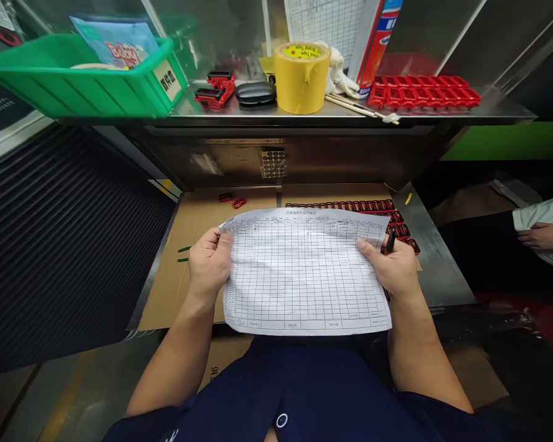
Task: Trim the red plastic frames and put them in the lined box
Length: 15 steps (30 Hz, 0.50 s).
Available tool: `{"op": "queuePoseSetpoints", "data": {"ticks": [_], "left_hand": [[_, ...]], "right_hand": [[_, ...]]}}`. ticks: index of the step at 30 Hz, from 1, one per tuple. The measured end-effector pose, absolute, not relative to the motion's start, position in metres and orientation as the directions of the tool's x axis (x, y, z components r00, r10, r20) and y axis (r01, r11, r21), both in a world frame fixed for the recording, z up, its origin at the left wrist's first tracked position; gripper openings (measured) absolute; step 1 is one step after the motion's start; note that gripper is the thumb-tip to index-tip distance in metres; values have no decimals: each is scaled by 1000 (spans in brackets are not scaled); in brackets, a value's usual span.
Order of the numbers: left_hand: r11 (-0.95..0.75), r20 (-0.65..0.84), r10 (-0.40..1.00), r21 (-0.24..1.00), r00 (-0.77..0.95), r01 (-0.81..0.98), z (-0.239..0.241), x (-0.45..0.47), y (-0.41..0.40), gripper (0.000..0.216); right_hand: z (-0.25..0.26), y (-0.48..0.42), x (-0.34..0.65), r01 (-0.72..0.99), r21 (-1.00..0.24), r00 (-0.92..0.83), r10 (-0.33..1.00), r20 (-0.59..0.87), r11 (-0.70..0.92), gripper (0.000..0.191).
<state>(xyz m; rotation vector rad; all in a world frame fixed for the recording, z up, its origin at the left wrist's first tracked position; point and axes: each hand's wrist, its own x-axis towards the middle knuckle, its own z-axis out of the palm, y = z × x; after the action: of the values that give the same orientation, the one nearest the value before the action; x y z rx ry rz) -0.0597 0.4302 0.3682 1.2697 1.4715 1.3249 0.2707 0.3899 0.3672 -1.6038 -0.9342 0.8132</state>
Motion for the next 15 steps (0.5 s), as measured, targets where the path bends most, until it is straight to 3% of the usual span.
{"op": "queuePoseSetpoints", "data": {"ticks": [6, 11, 15], "left_hand": [[-69, 108, 970, 981, -218, 181, 366, -63, 435, 35], [-107, 147, 961, 979, -235, 175, 372, -68, 441, 35], [-139, 169, 954, 981, -247, 133, 389, -80, 451, 36]], "right_hand": [[368, 396, 268, 89, -986, 444, 892, -90, -144, 43], [382, 407, 263, -15, -947, 300, 902, -309, -320, 58], [394, 423, 254, 56, -934, 236, 914, -330, -352, 56]]}}
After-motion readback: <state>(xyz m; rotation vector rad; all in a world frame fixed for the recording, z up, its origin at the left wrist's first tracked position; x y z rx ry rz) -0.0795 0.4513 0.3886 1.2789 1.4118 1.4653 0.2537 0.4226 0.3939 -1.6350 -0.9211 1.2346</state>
